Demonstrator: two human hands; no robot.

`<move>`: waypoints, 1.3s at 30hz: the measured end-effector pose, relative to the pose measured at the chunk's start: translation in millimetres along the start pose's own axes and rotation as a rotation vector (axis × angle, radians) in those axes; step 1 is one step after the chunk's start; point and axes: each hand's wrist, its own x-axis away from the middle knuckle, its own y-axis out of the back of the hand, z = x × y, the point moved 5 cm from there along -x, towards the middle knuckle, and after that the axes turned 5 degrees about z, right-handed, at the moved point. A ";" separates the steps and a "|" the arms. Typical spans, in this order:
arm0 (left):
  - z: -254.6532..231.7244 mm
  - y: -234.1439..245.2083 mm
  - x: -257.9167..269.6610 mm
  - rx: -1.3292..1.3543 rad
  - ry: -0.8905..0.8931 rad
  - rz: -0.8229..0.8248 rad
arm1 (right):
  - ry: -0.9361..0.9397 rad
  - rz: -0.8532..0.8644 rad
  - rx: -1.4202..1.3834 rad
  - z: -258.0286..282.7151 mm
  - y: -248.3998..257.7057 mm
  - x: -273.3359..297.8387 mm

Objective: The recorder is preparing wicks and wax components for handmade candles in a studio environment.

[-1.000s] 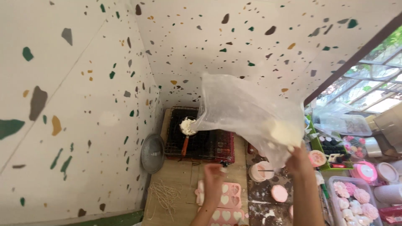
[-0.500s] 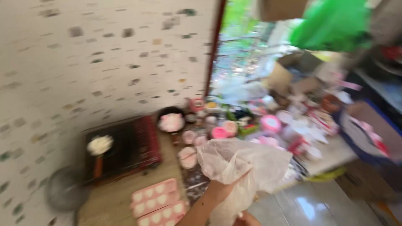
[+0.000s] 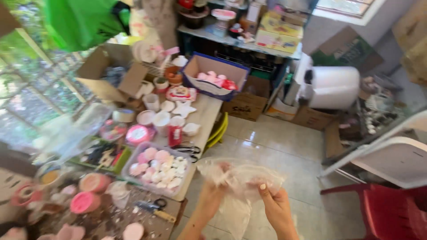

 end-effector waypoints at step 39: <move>-110.7 212.4 -403.9 -2.212 0.481 -0.418 | -0.089 0.858 0.213 -200.6 -19.3 -652.9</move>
